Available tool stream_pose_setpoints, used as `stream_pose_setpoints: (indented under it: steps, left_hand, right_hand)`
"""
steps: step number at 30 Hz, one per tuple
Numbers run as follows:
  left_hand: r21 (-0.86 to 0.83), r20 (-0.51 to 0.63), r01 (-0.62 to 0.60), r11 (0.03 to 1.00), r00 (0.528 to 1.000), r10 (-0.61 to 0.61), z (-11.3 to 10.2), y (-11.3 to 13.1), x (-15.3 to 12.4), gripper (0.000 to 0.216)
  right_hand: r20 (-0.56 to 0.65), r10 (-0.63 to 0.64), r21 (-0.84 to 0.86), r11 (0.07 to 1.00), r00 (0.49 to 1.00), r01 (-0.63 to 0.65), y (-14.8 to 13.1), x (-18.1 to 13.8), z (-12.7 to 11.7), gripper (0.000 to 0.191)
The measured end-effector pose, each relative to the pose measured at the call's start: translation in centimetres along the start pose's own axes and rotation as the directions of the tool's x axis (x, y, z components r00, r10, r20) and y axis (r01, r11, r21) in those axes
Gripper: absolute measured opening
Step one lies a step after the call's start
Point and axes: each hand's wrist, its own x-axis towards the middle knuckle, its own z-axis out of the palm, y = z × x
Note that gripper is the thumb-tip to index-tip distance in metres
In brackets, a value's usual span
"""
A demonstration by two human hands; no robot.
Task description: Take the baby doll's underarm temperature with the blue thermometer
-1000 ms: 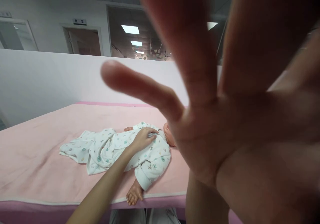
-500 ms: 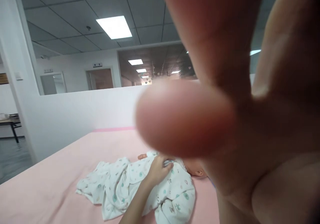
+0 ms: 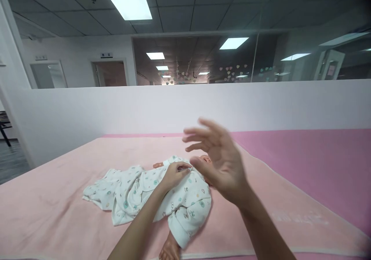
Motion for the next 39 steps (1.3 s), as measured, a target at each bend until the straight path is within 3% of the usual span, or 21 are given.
stream_pose_setpoints:
  steps: [3,6,8,13,17,20,25,29,33,39]
  left_hand:
    - [0.001,0.008,0.035,0.999,0.999,-0.035,-0.1,-0.3,0.2,0.023]
    - [0.009,0.008,0.03,1.0,1.0,-0.03,0.0,-1.0,0.6,0.024]
    - [-0.005,0.011,0.024,1.0,1.0,-0.024,0.1,-1.3,0.7,0.023]
    - [0.047,0.01,-0.009,0.999,1.0,0.009,0.3,-1.2,0.4,0.023]
    - [0.083,0.016,-0.028,0.996,1.0,0.027,0.3,-0.9,0.2,0.023]
    - [0.004,0.009,-0.006,1.0,1.0,0.006,0.2,-1.0,0.2,0.025]
    - [-0.166,-0.024,0.082,0.983,0.996,-0.087,-0.2,-0.9,0.3,0.026]
    - [-0.229,0.01,0.143,0.963,0.989,-0.145,-0.4,-0.2,0.1,0.029]
    - [-0.214,0.064,0.096,0.972,0.994,-0.084,-0.4,0.3,-0.1,0.028]
    - [-0.133,0.061,0.063,0.989,0.997,-0.055,-0.3,0.2,-0.2,0.029]
  right_hand:
    - [0.022,0.15,-0.32,0.938,0.988,-0.135,7.4,-3.6,1.6,0.033]
    - [0.162,0.126,-0.617,0.787,0.979,0.001,13.5,-7.0,2.5,0.034]
    - [0.208,0.133,-0.709,0.703,0.969,0.056,15.3,-8.5,3.0,0.035]
    - [0.149,0.183,-0.803,0.596,0.972,0.011,14.8,-9.5,3.7,0.03]
    - [0.089,0.178,-0.725,0.686,0.98,-0.059,14.2,-9.6,4.0,0.035]
    - [0.021,0.157,-0.627,0.771,0.987,-0.11,14.2,-10.0,3.9,0.036]
    - [-0.089,0.007,-0.493,0.869,0.996,-0.05,14.2,-10.6,3.6,0.028]
    - [-0.139,-0.016,-0.455,0.889,0.99,-0.049,14.5,-10.6,3.7,0.022]
    - [-0.163,0.07,-0.423,0.896,0.984,-0.134,14.8,-10.5,3.9,0.017]
    - [-0.186,0.025,-0.405,0.909,0.982,-0.099,15.0,-10.8,3.8,0.014]
